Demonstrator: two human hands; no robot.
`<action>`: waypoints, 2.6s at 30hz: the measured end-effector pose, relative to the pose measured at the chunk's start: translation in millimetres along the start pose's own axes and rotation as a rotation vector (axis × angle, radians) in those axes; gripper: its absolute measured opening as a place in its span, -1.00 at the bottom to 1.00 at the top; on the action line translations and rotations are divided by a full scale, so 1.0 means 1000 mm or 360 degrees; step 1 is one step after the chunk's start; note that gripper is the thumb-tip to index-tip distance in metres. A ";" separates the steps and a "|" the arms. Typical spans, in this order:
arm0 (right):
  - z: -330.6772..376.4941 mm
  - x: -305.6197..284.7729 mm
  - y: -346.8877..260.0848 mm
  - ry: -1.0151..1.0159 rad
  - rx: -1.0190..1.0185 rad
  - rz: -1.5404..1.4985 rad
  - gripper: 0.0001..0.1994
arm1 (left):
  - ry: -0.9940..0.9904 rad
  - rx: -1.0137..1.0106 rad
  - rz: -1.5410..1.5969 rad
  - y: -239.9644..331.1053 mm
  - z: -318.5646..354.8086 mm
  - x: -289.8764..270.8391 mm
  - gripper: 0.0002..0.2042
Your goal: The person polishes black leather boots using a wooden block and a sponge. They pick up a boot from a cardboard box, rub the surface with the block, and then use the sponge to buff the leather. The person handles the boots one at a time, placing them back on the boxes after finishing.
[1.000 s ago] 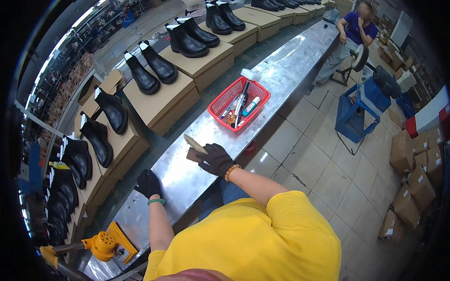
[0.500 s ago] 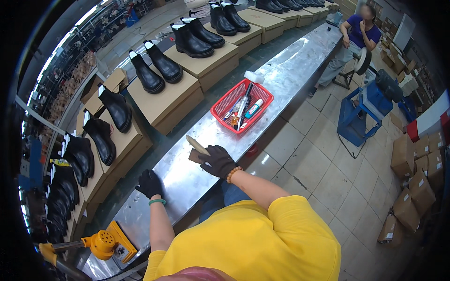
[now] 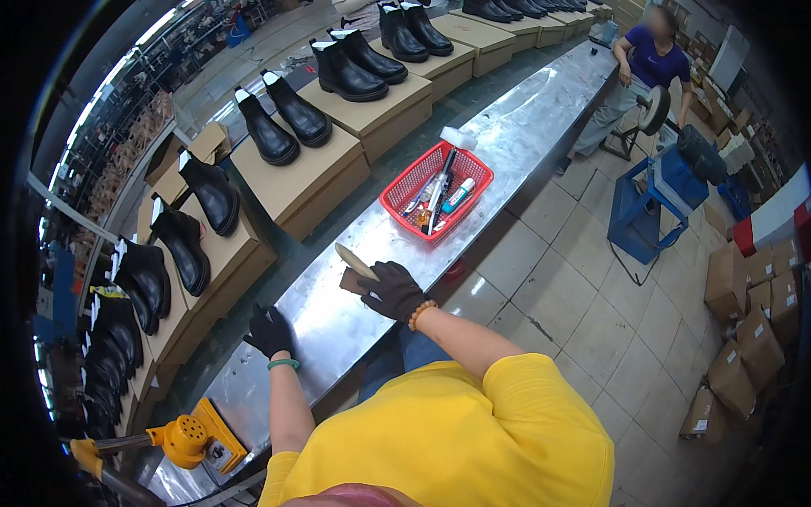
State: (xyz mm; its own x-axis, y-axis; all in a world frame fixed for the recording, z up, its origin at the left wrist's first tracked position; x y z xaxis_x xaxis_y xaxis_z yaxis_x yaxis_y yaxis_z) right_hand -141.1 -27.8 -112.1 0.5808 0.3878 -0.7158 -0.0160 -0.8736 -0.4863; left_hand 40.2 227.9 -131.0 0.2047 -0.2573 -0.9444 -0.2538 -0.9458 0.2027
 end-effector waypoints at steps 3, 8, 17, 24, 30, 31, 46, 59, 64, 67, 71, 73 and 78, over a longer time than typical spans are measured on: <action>0.001 0.001 -0.001 0.0013 -0.0006 0.0002 -0.71 | 0.0029 0.0002 -0.0015 -0.001 0.000 0.001 -0.47; 0.001 0.002 -0.002 0.0035 -0.0016 0.0014 -0.71 | 0.0091 0.0017 0.0018 -0.007 0.000 0.006 -0.43; 0.001 0.005 -0.004 -0.0080 0.0045 -0.0010 -0.67 | 0.0078 0.0010 -0.0002 -0.011 -0.001 0.007 -0.42; 0.001 0.008 -0.006 -0.0078 0.0056 -0.0013 -0.69 | 0.0057 -0.0018 0.0018 -0.013 -0.001 0.005 -0.41; 0.003 0.010 -0.007 0.0010 -0.0015 0.0048 -0.63 | 0.0071 -0.0004 0.0021 -0.016 -0.001 0.007 -0.41; 0.003 0.011 -0.007 -0.0024 0.0002 0.0036 -0.63 | 0.0083 0.0003 0.0024 -0.017 -0.001 0.007 -0.41; 0.002 0.015 -0.012 -0.0073 0.0049 0.0009 -0.69 | 0.0513 0.0100 0.0029 -0.024 0.002 0.006 -0.43; 0.002 0.016 -0.018 -0.0031 0.0047 0.0024 -0.67 | 0.0455 0.0214 0.0226 -0.023 0.000 -0.005 -0.76; 0.003 0.019 -0.020 -0.0067 0.0071 0.0014 -0.68 | 0.0408 0.0190 0.0246 -0.025 0.001 -0.007 -0.73; 0.002 0.020 -0.020 -0.0070 0.0074 -0.0002 -0.68 | 0.0407 0.0153 0.0282 -0.024 0.000 -0.008 -0.75; 0.003 0.020 -0.021 -0.0031 0.0050 0.0007 -0.69 | 0.0515 0.0233 0.0292 -0.028 0.001 -0.004 -0.78; 0.002 0.019 -0.023 -0.0014 0.0032 0.0021 -0.68 | 0.0497 0.0245 0.0285 -0.029 0.000 -0.003 -0.79; 0.002 0.020 -0.024 -0.0049 0.0037 0.0026 -0.65 | 0.0491 0.0220 0.0274 -0.034 0.001 -0.001 -0.69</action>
State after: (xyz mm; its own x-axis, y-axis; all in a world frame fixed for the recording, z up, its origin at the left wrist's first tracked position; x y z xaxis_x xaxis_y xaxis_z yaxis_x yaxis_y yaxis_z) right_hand -131.1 1.7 -115.8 0.5548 0.3828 -0.7387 -0.0446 -0.8729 -0.4858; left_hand 48.1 260.3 -137.3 0.4175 -0.4779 -0.7729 -0.4300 -0.8532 0.2952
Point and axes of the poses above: each hand's wrist, its own z-axis away from the middle knuckle, its own x-axis out of the palm, y = z × x, the point moved 3 cm from there along -z, towards the middle knuckle, and after that the axes turned 8 degrees about x, right-handed, at the moved point
